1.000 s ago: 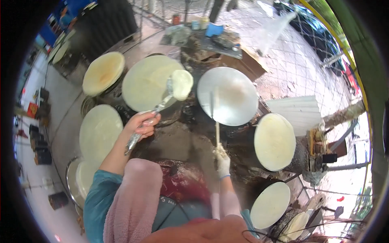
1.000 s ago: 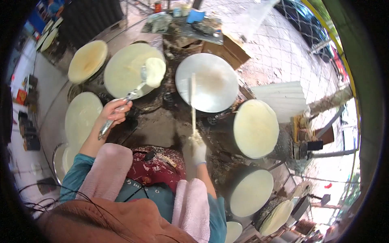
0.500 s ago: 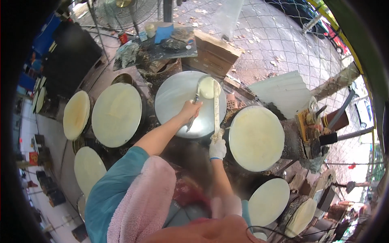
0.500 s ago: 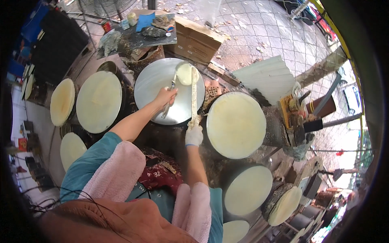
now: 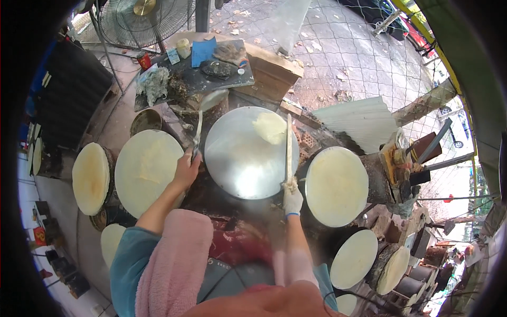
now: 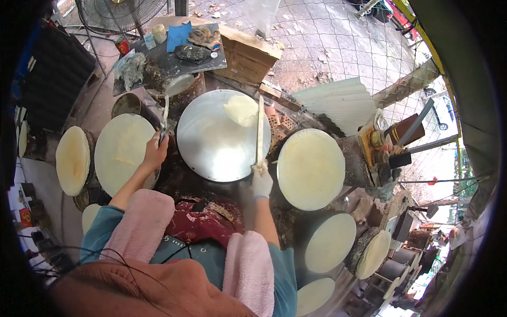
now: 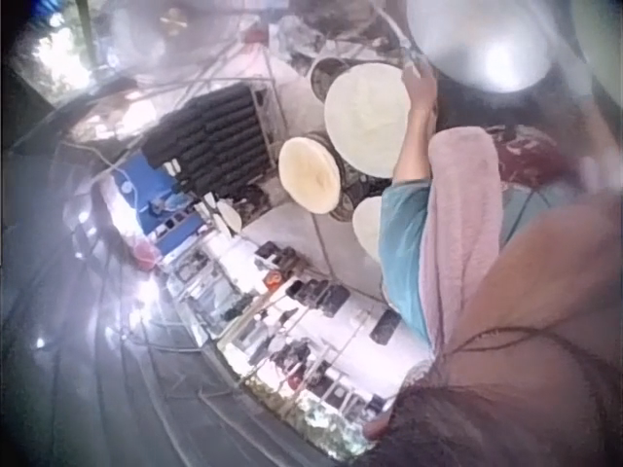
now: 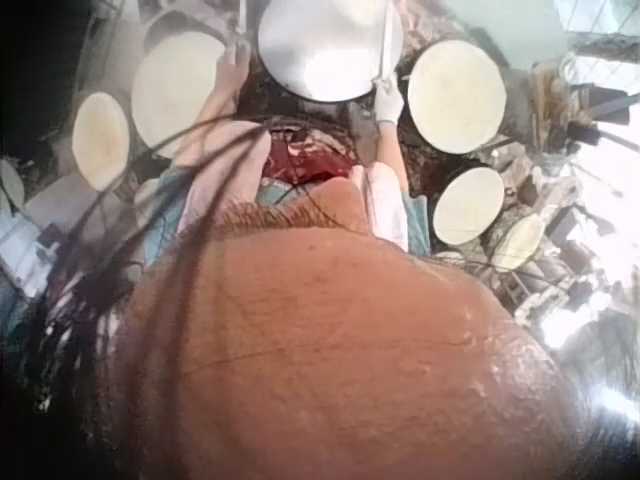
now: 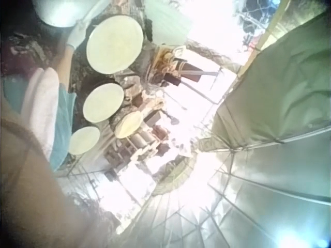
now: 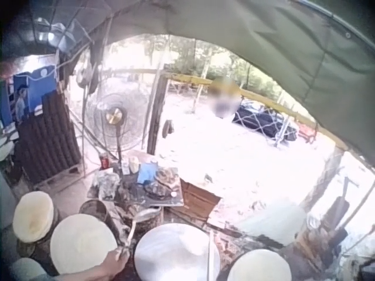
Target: The person uses a ladle to pour batter onto circular hot plates and spreads it into thin layers using a wooden stick, then lifts and removes the finished crepes one by one.
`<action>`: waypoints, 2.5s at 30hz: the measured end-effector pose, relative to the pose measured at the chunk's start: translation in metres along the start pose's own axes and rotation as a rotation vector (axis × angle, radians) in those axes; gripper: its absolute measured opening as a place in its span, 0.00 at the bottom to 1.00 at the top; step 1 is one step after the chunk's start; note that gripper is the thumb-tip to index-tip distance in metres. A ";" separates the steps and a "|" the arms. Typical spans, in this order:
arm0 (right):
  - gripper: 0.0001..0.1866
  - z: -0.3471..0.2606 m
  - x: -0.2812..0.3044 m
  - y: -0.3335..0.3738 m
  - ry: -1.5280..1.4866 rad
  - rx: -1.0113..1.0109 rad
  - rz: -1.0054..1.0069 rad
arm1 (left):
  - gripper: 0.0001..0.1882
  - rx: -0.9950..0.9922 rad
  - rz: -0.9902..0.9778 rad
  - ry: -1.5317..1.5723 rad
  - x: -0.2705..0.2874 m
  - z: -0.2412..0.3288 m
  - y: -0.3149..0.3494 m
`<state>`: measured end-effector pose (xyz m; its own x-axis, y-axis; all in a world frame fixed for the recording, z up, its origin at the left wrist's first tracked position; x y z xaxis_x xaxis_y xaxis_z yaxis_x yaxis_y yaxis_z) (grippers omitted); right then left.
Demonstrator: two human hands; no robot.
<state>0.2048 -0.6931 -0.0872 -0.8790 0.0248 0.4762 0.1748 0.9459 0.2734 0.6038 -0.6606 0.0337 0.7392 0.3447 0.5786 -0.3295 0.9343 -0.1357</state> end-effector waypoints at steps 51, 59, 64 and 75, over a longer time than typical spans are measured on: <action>0.17 -0.043 -0.083 -0.146 0.210 0.055 -1.165 | 0.12 0.565 0.167 -0.335 -0.002 -0.048 0.152; 0.18 -0.042 -0.060 -0.179 0.090 0.083 -1.070 | 0.12 0.476 -0.114 -0.634 -0.041 -0.054 0.088; 0.14 -0.063 -0.084 -0.116 0.314 -0.097 -1.314 | 0.11 0.419 -0.223 -0.719 -0.041 -0.043 0.115; 0.23 0.063 0.008 0.000 -0.452 -0.565 -1.076 | 0.10 0.387 -0.538 -0.481 -0.096 -0.039 0.240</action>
<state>0.1694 -0.6724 -0.1360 -0.7459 -0.4468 -0.4940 -0.6442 0.2953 0.7055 0.4769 -0.4661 -0.0858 0.5504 -0.3003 0.7790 -0.2462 0.8332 0.4952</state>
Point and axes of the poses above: each hand's wrist, its own y-axis away from the middle knuckle, its own x-axis out of the back of the hand, z = x × y, the point moved 9 cm from there along -y, towards the middle knuckle, and after that the axes turned 4 degrees about -y, right-handed, at the moved point
